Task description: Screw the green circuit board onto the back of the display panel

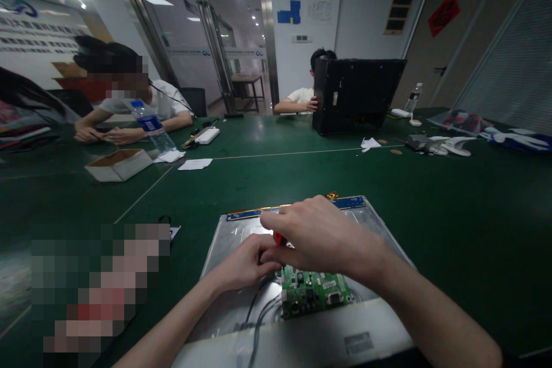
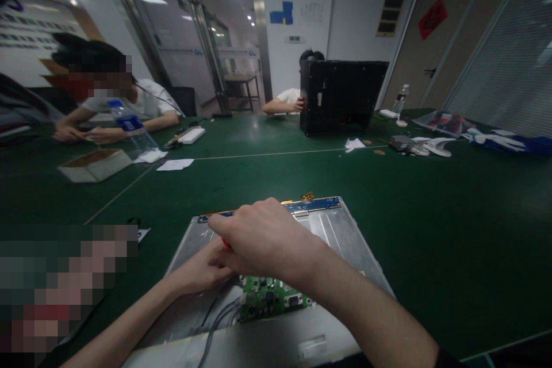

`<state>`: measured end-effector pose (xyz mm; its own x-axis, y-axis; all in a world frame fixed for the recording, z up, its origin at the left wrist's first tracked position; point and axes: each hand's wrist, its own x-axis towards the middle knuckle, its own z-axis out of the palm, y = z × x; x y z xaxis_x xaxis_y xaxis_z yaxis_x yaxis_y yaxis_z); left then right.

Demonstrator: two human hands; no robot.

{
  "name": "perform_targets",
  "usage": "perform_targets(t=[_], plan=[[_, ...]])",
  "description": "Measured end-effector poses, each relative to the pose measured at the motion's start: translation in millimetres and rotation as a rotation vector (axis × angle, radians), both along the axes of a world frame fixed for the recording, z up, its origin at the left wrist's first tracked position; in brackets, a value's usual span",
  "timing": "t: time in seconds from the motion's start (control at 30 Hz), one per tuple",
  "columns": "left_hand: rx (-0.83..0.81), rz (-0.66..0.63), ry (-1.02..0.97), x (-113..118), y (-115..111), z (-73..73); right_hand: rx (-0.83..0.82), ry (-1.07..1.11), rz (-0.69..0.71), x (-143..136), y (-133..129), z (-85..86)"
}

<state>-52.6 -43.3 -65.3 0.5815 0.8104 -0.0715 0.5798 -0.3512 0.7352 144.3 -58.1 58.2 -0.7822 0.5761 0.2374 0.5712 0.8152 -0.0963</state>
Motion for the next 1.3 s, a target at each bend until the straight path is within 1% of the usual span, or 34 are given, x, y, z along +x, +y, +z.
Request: perform_targets(t=[0.13,0.3,0.4,0.53,0.63,0.73,0.9,0.97,1.07,1.17,1.3], plan=[[0.051,0.027,-0.028,0.5,-1.1,-2.5,0.007,-0.003,-0.015,-1.0,0.0,-0.6],[0.025,-0.006,-0.075,4.4,-3.8,-1.4,-0.003,0.012,0.009,0.5,-2.4,0.6],[0.048,-0.014,-0.066,3.8,-2.6,-1.0,-0.023,0.008,0.011,1.3,-2.0,1.3],[0.080,-0.005,-0.016,1.1,0.1,-0.5,-0.041,-0.008,-0.026,0.2,0.4,0.2],[0.058,0.004,-0.037,1.0,-0.1,0.6,0.004,-0.010,-0.049,-1.2,1.0,-1.3],[0.043,0.019,-0.065,3.0,-2.5,2.0,0.037,0.005,-0.034,-1.3,-0.3,-1.6],[0.017,-0.010,-0.094,4.5,-4.5,2.0,0.025,0.034,0.014,1.6,-1.9,-0.8],[0.036,-0.004,-0.092,3.7,-3.4,1.1,0.016,0.035,0.016,2.1,-1.2,-1.3],[0.065,0.003,-0.087,2.7,-1.4,0.9,0.001,0.024,-0.004,1.2,0.7,-2.7],[0.048,-0.007,-0.093,3.2,-1.6,2.3,0.026,0.003,-0.039,-0.5,1.6,-3.1],[0.046,0.035,-0.077,4.7,-4.5,2.9,0.039,0.006,-0.039,-0.9,-0.1,-2.2]])
